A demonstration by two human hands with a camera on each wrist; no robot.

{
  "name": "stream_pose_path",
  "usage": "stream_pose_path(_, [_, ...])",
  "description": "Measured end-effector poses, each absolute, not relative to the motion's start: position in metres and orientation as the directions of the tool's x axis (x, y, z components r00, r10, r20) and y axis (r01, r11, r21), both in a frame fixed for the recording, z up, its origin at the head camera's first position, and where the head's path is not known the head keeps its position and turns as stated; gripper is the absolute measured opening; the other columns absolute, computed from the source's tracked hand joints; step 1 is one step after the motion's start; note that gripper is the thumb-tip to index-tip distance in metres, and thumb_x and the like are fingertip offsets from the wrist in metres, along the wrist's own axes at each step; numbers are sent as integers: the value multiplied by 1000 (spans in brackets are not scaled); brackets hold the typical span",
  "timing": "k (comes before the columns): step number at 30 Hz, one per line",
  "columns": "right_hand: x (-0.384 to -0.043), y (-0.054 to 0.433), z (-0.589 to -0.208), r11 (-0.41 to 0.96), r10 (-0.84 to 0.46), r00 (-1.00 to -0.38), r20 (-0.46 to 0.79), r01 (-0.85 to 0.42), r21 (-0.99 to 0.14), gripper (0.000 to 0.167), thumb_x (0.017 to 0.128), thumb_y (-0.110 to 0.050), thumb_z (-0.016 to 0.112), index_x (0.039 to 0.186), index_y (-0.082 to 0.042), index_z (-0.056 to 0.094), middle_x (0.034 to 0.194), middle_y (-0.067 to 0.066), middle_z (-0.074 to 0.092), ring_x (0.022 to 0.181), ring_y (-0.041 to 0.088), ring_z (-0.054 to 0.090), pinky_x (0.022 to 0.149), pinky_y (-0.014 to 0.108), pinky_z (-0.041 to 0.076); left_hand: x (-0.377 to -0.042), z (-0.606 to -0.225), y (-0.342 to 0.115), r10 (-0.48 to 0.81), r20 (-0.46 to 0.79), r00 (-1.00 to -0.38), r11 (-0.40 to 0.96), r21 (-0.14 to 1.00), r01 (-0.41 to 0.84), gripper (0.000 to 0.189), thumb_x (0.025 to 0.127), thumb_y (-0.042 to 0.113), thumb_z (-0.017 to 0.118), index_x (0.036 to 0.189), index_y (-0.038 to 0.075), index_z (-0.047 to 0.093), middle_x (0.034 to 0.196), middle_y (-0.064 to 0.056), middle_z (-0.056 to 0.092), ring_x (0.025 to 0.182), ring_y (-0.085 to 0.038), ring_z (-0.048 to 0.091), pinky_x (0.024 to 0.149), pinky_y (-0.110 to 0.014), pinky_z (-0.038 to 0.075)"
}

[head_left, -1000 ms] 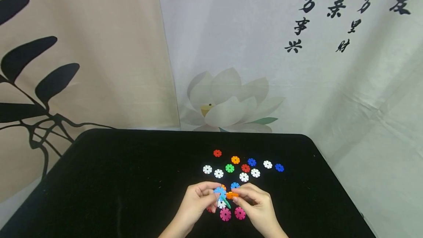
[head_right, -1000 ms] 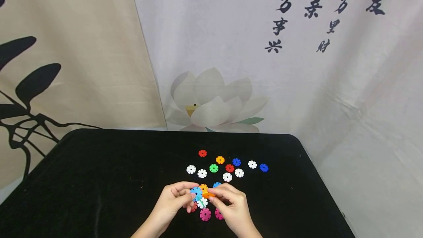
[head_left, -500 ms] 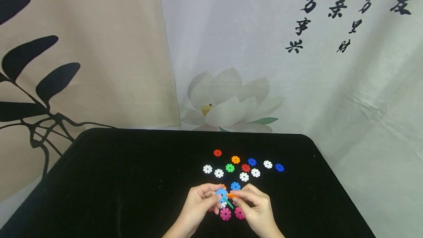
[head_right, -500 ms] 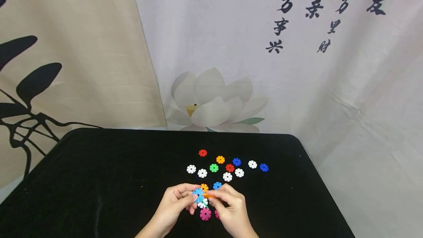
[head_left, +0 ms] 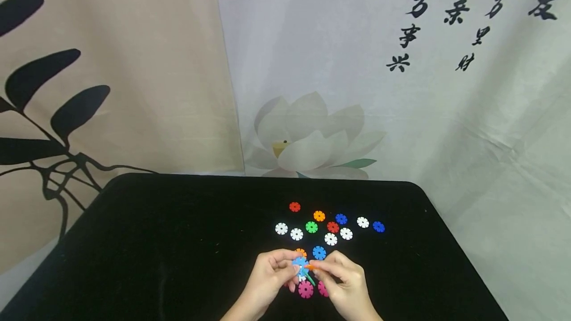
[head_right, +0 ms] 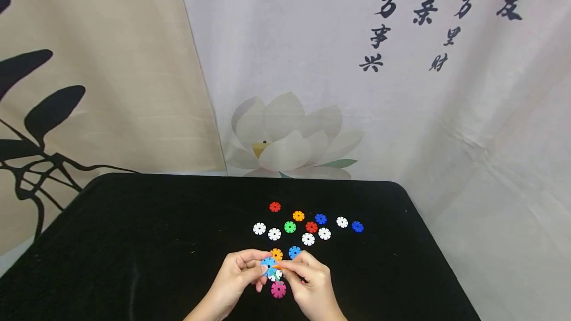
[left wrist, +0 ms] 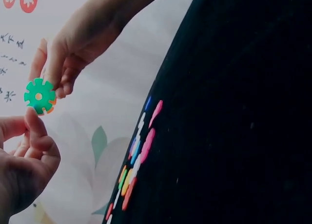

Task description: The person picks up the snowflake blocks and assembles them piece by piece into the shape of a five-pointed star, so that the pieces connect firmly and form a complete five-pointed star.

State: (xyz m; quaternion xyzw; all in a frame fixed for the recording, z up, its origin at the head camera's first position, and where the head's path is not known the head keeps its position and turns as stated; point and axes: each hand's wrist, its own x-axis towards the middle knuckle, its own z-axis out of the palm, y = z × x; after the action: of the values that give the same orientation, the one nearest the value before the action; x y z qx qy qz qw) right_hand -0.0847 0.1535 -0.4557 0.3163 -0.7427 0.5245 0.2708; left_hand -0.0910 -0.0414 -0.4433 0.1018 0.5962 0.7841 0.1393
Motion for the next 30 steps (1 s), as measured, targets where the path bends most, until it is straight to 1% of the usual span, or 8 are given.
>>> stream_pose_path(2, [-85, 153, -456, 241, -184, -637, 749, -768, -594, 40, 64, 27, 71, 94, 0, 74, 72, 1, 55, 55, 7, 49, 45, 13, 40, -91, -443, -41, 343, -4, -939, -256, 962, -97, 25, 90, 1, 62, 112, -9, 63, 82, -24, 66, 59, -10, 58, 58, -22, 52])
stream_pose_path(6, [-87, 154, -455, 202, -179, -630, 756, -775, -599, 44, 64, 28, 70, 97, 0, 74, 74, 2, 55, 56, 8, 49, 46, 14, 41, -92, -441, -43, 347, 2, -938, -226, 971, -81, 27, 91, 5, 63, 115, -7, 63, 83, -24, 66, 60, -12, 61, 60, -23, 52])
stream_pose_path(10, [-86, 154, -446, 185, -182, -671, 719, -741, -645, 43, 69, 25, 69, 102, -2, 73, 79, 5, 61, 63, 11, 55, 51, 17, 46, -96, -440, -46, 347, 2, -938, -159, 986, -57, 27, 91, 7, 63, 116, -5, 64, 82, -24, 66, 60, -13, 62, 61, -24, 53])
stream_pose_path(13, [-85, 155, -444, 218, -179, -746, 642, -666, -713, 37, 74, 17, 72, 104, -5, 73, 86, 6, 66, 67, 12, 62, 56, 22, 52, -101, -440, -51, 333, -6, -943, -122, 991, -49, 28, 91, 7, 63, 117, -4, 63, 80, -22, 66, 60, -14, 63, 61, -26, 54])
stream_pose_path(16, [-90, 161, -451, 265, -176, -810, 559, -586, -766, 30, 76, 9, 74, 103, -6, 73, 89, 5, 68, 69, 13, 65, 57, 29, 55, -109, -440, -63, 281, -22, -960, -85, 995, -48, 29, 92, 10, 64, 118, -3, 62, 78, -18, 66, 62, -17, 63, 63, -27, 54])
stream_pose_path(21, [-98, 175, -458, 328, -232, -883, 408, -466, -822, 25, 76, 4, 77, 98, -6, 73, 90, 6, 70, 69, 12, 65, 59, 30, 56, -124, -445, -87, 140, -66, -988, 0, 998, -66, 32, 92, 13, 63, 121, -1, 61, 81, -16, 66, 65, -23, 63, 64, -32, 53])
stream_pose_path(24, [-104, 183, -461, 367, -312, -902, 298, -404, -838, 22, 78, -1, 77, 99, -5, 73, 91, 7, 70, 68, 10, 63, 60, 27, 54, -133, -452, -102, 66, -83, -994, 44, 996, -80, 32, 92, 12, 63, 121, 1, 61, 80, -14, 66, 65, -24, 63, 63, -33, 52])
stream_pose_path(30, [-112, 197, -469, 403, -437, -895, 91, -285, -870, 24, 81, -10, 76, 104, -4, 71, 89, 7, 68, 64, 10, 58, 57, 26, 51, -146, -466, -128, -21, -122, -992, 84, 989, -123, 30, 92, 11, 62, 121, 2, 61, 81, -12, 66, 68, -27, 64, 63, -31, 51])
